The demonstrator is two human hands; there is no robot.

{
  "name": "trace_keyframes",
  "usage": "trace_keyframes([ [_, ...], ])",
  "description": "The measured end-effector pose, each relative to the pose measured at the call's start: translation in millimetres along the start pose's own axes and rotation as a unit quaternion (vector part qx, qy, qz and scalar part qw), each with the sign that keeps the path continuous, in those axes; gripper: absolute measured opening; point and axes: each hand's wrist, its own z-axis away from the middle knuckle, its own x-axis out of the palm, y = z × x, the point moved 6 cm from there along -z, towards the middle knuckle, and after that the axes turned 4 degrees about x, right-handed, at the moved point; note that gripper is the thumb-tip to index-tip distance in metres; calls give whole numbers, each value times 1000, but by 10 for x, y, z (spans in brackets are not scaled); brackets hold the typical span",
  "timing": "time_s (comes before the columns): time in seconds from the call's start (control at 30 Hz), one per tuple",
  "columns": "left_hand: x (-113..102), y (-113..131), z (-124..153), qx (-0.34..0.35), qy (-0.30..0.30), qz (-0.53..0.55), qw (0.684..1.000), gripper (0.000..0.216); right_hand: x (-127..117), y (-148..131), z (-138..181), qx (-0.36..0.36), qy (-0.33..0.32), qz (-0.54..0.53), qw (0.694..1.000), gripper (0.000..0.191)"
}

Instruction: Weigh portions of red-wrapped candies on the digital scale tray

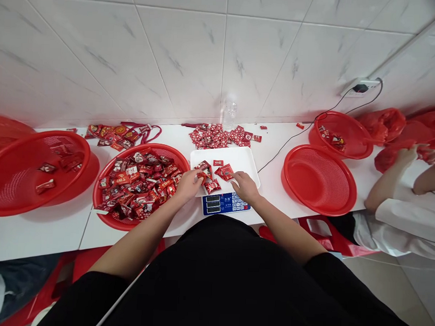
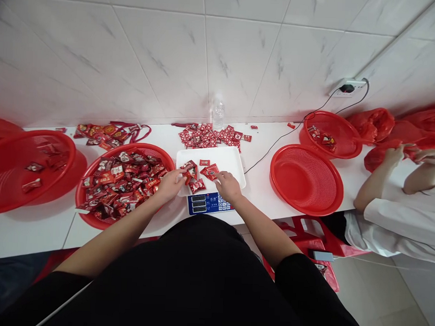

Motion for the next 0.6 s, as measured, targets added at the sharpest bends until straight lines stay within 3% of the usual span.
trace_keyframes([
  [0.23,152,82,-18,-5,-56,-8,998,35,66,-58,-139,2,-31,58,998,40],
  [0.47,280,98,-107,40,-76,-8,996,39,126,-125,-176,6,-61,92,994,48],
  [0.6,315,39,-135,29,-78,-33,996,40,159,-123,-161,9,-63,92,994,49],
])
